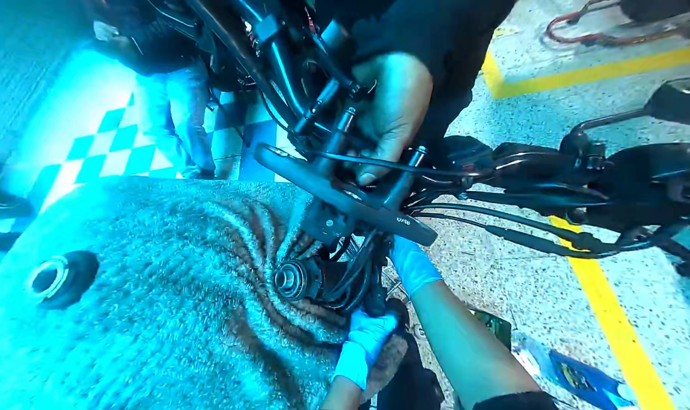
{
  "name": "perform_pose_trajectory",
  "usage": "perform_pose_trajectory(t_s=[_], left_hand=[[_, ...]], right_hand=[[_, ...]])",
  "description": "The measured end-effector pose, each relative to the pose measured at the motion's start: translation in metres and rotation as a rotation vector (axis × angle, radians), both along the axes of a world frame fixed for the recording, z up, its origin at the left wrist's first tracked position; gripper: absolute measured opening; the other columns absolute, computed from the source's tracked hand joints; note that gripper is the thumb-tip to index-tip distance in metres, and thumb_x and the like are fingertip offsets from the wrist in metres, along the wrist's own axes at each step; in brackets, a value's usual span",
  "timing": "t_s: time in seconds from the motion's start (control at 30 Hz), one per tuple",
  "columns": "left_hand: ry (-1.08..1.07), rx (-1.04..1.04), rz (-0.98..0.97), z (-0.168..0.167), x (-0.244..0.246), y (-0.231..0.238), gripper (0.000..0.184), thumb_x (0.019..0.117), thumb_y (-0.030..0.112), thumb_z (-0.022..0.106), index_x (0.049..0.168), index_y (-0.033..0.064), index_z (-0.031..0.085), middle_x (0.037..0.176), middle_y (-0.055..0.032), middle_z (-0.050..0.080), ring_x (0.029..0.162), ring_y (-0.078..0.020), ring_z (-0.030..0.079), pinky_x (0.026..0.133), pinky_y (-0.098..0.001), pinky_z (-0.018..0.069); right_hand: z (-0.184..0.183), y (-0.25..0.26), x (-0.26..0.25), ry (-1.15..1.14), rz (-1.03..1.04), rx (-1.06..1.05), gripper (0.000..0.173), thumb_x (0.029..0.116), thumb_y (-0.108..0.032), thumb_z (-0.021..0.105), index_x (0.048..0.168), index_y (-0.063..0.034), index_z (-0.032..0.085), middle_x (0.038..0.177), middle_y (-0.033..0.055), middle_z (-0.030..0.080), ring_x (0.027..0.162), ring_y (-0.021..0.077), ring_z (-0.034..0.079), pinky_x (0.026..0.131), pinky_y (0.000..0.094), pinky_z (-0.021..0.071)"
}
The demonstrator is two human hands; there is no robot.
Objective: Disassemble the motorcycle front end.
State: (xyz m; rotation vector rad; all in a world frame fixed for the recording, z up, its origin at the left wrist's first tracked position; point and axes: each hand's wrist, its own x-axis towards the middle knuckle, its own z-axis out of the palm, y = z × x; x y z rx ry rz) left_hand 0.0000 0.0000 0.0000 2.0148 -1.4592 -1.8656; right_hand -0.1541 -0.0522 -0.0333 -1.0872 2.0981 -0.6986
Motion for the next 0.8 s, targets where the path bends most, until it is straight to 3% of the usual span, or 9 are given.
perform_pose_trajectory(t_s=[0.07, 0.13, 0.23, 0.33, 0.43, 0.5, 0.57, 0.7, 0.8], left_hand=[[-0.027, -0.014, -0.015, -0.002, 0.001, 0.000, 0.052, 0.0839, 0.020, 0.082, 0.126, -0.0040, 0.063, 0.117, -0.0157, 0.070, 0.108, -0.0186, 0.067, 0.097, -0.0364, 0.0544], [-0.102, 0.017, -0.024, 0.000, -0.003, -0.003, 0.047, 0.0841, 0.018, 0.081, 0.123, -0.0034, 0.064, 0.112, -0.0151, 0.070, 0.103, -0.0193, 0.068, 0.094, -0.0378, 0.0552], [-0.173, 0.050, -0.076, -0.002, -0.002, -0.009, 0.048, 0.0856, 0.018, 0.081, 0.124, -0.0030, 0.062, 0.110, -0.0152, 0.069, 0.100, -0.0192, 0.067, 0.090, -0.0371, 0.0559], [-0.251, 0.047, -0.167, -0.010, 0.004, -0.013, 0.051, 0.0874, 0.022, 0.080, 0.128, -0.0024, 0.060, 0.113, -0.0160, 0.069, 0.103, -0.0207, 0.068, 0.092, -0.0394, 0.0555], [-0.211, 0.031, -0.222, -0.013, 0.016, -0.017, 0.055, 0.0885, 0.023, 0.080, 0.132, -0.0034, 0.058, 0.115, -0.0172, 0.069, 0.103, -0.0215, 0.068, 0.092, -0.0394, 0.0567], [-0.174, 0.007, -0.259, -0.012, 0.019, -0.020, 0.058, 0.0884, 0.021, 0.080, 0.135, -0.0037, 0.056, 0.119, -0.0175, 0.068, 0.108, -0.0213, 0.067, 0.096, -0.0389, 0.0555], [-0.152, 0.012, -0.271, -0.012, 0.021, -0.021, 0.065, 0.0867, 0.017, 0.081, 0.141, -0.0023, 0.051, 0.125, -0.0174, 0.066, 0.115, -0.0209, 0.064, 0.100, -0.0384, 0.0537], [-0.193, 0.003, -0.274, -0.008, 0.014, -0.018, 0.075, 0.0880, 0.013, 0.079, 0.151, 0.0003, 0.041, 0.143, -0.0185, 0.057, 0.131, -0.0219, 0.057, 0.110, -0.0375, 0.0473], [-0.238, -0.021, -0.317, -0.011, 0.014, -0.014, 0.073, 0.0896, 0.016, 0.079, 0.151, 0.0014, 0.042, 0.146, -0.0181, 0.055, 0.135, -0.0222, 0.054, 0.114, -0.0374, 0.0444]], right_hand=[[-0.006, -0.003, -0.003, -0.121, -0.091, -0.152, 0.029, 0.1005, -0.007, 0.061, 0.128, 0.0013, 0.064, 0.130, 0.0213, 0.065, 0.124, 0.0306, 0.061, 0.108, 0.0475, 0.0475], [-0.016, -0.016, -0.010, -0.435, -0.222, -0.182, 0.028, 0.1037, -0.005, 0.053, 0.129, 0.0036, 0.061, 0.128, 0.0189, 0.064, 0.120, 0.0235, 0.059, 0.105, 0.0387, 0.0470], [-0.046, -0.036, -0.028, -0.701, -0.321, -0.140, 0.033, 0.1061, -0.019, 0.053, 0.131, 0.0003, 0.061, 0.127, 0.0171, 0.065, 0.115, 0.0222, 0.063, 0.100, 0.0404, 0.0514], [-0.038, -0.042, -0.043, -0.702, -0.302, -0.060, 0.036, 0.1045, -0.030, 0.058, 0.130, -0.0053, 0.064, 0.122, 0.0147, 0.068, 0.107, 0.0224, 0.067, 0.095, 0.0447, 0.0551], [-0.014, -0.015, -0.020, -0.921, -0.459, -0.213, 0.044, 0.1102, -0.040, 0.042, 0.133, -0.0077, 0.060, 0.113, 0.0123, 0.067, 0.097, 0.0208, 0.066, 0.083, 0.0434, 0.0572], [-0.006, 0.012, 0.005, -1.149, -0.481, -0.295, 0.065, 0.1052, -0.064, 0.032, 0.145, -0.0156, 0.052, 0.125, 0.0103, 0.067, 0.108, 0.0225, 0.066, 0.090, 0.0489, 0.0578], [0.002, 0.031, 0.027, -1.154, -0.505, -0.321, 0.068, 0.1013, -0.068, 0.039, 0.147, -0.0196, 0.051, 0.131, 0.0079, 0.065, 0.115, 0.0218, 0.065, 0.096, 0.0497, 0.0557], [-0.005, 0.018, 0.045, -1.094, -0.820, -0.386, 0.054, 0.1021, -0.056, 0.053, 0.122, -0.0073, 0.066, 0.093, 0.0094, 0.071, 0.081, 0.0195, 0.069, 0.076, 0.0407, 0.0600], [-0.009, 0.025, 0.043, -1.197, -0.810, -0.387, 0.058, 0.1006, -0.061, 0.052, 0.128, -0.0111, 0.063, 0.092, 0.0086, 0.071, 0.076, 0.0196, 0.069, 0.071, 0.0392, 0.0604]])
